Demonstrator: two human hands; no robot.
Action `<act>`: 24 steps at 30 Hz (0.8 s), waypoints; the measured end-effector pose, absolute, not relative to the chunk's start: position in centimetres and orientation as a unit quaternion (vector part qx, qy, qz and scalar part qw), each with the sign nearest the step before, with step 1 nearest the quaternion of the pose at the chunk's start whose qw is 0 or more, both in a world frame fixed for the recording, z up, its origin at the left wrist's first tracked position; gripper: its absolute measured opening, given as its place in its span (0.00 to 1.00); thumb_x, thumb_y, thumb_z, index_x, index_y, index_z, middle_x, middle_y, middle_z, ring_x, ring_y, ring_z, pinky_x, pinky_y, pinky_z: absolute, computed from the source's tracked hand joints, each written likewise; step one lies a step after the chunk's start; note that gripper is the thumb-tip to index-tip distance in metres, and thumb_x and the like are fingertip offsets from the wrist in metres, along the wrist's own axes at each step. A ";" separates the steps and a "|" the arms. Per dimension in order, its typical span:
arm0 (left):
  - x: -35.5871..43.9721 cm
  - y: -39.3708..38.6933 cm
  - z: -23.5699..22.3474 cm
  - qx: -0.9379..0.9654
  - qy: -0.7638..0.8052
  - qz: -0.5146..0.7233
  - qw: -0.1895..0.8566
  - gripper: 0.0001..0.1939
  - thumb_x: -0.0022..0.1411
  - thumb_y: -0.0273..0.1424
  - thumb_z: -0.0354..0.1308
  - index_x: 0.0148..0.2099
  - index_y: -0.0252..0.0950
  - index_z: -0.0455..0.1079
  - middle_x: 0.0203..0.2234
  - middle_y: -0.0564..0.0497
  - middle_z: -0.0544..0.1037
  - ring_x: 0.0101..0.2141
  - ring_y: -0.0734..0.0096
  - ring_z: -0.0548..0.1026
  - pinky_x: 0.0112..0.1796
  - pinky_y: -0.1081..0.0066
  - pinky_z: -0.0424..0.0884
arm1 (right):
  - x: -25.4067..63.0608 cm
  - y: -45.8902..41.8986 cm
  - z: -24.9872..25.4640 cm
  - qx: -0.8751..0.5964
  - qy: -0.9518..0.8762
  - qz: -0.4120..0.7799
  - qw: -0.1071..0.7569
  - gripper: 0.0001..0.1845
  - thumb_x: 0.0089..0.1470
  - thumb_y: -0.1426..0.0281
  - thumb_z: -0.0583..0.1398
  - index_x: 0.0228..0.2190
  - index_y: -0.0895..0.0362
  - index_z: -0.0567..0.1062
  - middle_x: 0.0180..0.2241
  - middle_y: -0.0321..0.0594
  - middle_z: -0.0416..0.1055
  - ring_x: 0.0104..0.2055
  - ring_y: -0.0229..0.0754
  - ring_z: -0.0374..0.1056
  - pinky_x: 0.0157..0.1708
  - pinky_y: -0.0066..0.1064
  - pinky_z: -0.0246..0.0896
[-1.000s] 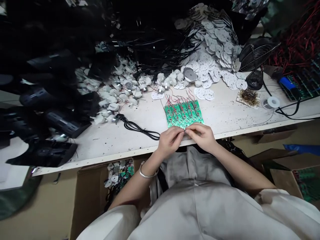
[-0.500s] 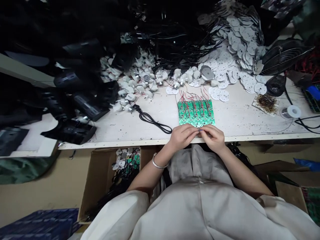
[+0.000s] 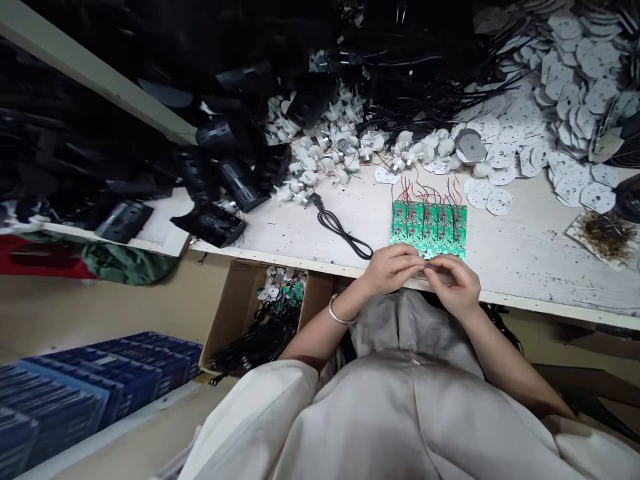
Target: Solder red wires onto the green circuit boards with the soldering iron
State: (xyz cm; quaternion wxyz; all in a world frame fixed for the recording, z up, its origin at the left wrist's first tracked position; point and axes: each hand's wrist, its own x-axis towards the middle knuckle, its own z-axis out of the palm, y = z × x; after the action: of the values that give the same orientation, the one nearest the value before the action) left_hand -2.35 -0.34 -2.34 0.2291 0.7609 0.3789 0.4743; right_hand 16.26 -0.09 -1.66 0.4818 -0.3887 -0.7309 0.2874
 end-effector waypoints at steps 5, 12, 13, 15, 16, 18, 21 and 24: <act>-2.6 -0.6 -1.5 0.740 0.401 0.478 0.250 0.06 0.68 0.30 0.57 0.41 0.37 0.75 0.33 0.47 0.80 0.36 0.72 0.79 0.38 0.72 0.77 | 15.8 0.0 -1.8 -0.372 -0.727 0.315 0.483 0.05 0.59 0.72 0.62 0.36 0.51 0.77 0.31 0.37 0.78 0.32 0.41 0.74 0.32 0.34 0.70; -3.2 -0.6 -0.5 0.713 0.435 0.482 0.264 0.04 0.66 0.27 0.59 0.40 0.36 0.76 0.30 0.49 0.80 0.33 0.73 0.79 0.36 0.73 0.77 | 14.7 0.4 -1.8 -0.380 -0.712 0.348 0.478 0.04 0.61 0.70 0.61 0.33 0.53 0.76 0.26 0.35 0.76 0.28 0.38 0.71 0.29 0.30 0.67; -3.4 -0.6 -0.4 0.714 0.438 0.476 0.266 0.04 0.66 0.26 0.59 0.40 0.36 0.76 0.30 0.49 0.80 0.33 0.73 0.79 0.36 0.74 0.77 | 14.5 0.4 -1.8 -0.382 -0.708 0.354 0.477 0.05 0.62 0.69 0.61 0.33 0.53 0.76 0.27 0.35 0.76 0.29 0.37 0.71 0.29 0.30 0.67; -3.8 -0.6 -0.5 0.720 0.439 0.467 0.266 0.05 0.64 0.24 0.59 0.40 0.36 0.76 0.31 0.50 0.80 0.33 0.73 0.79 0.36 0.74 0.77 | 14.3 0.5 -2.1 -0.386 -0.700 0.370 0.473 0.09 0.62 0.64 0.60 0.32 0.54 0.76 0.26 0.35 0.75 0.28 0.36 0.71 0.30 0.29 0.67; -4.0 -0.5 -0.6 0.722 0.439 0.465 0.265 0.06 0.64 0.22 0.59 0.40 0.37 0.76 0.31 0.50 0.81 0.33 0.73 0.79 0.36 0.74 0.77 | 14.2 0.6 -2.2 -0.392 -0.698 0.379 0.464 0.11 0.63 0.61 0.60 0.31 0.54 0.76 0.26 0.35 0.75 0.28 0.36 0.70 0.30 0.28 0.67; -4.4 0.0 -0.9 0.725 0.432 0.464 0.267 0.07 0.62 0.21 0.60 0.40 0.37 0.76 0.30 0.51 0.81 0.32 0.73 0.79 0.36 0.74 0.77 | 14.1 1.0 -2.7 -0.409 -0.688 0.400 0.447 0.16 0.62 0.57 0.59 0.30 0.55 0.77 0.25 0.35 0.75 0.26 0.35 0.69 0.28 0.27 0.66; -4.8 0.5 -1.6 0.730 0.426 0.459 0.274 0.07 0.62 0.21 0.60 0.39 0.37 0.76 0.29 0.52 0.81 0.30 0.73 0.79 0.35 0.75 0.77 | 14.0 1.5 -3.1 -0.414 -0.669 0.434 0.440 0.18 0.61 0.55 0.60 0.30 0.55 0.77 0.22 0.33 0.74 0.25 0.34 0.69 0.28 0.26 0.65; -5.1 0.2 -2.4 0.715 0.457 0.456 0.269 0.05 0.61 0.24 0.62 0.39 0.37 0.77 0.29 0.53 0.82 0.29 0.74 0.79 0.33 0.77 0.76 | 13.5 1.3 -2.9 -0.407 -0.662 0.445 0.445 0.16 0.59 0.55 0.63 0.30 0.56 0.77 0.19 0.31 0.72 0.24 0.34 0.69 0.31 0.27 0.66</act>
State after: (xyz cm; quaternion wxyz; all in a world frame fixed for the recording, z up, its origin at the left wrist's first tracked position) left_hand -5.06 0.16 -2.38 0.2694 0.7150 0.4565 0.4558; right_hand 13.49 1.30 -2.94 0.4447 -0.4075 -0.6621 0.4448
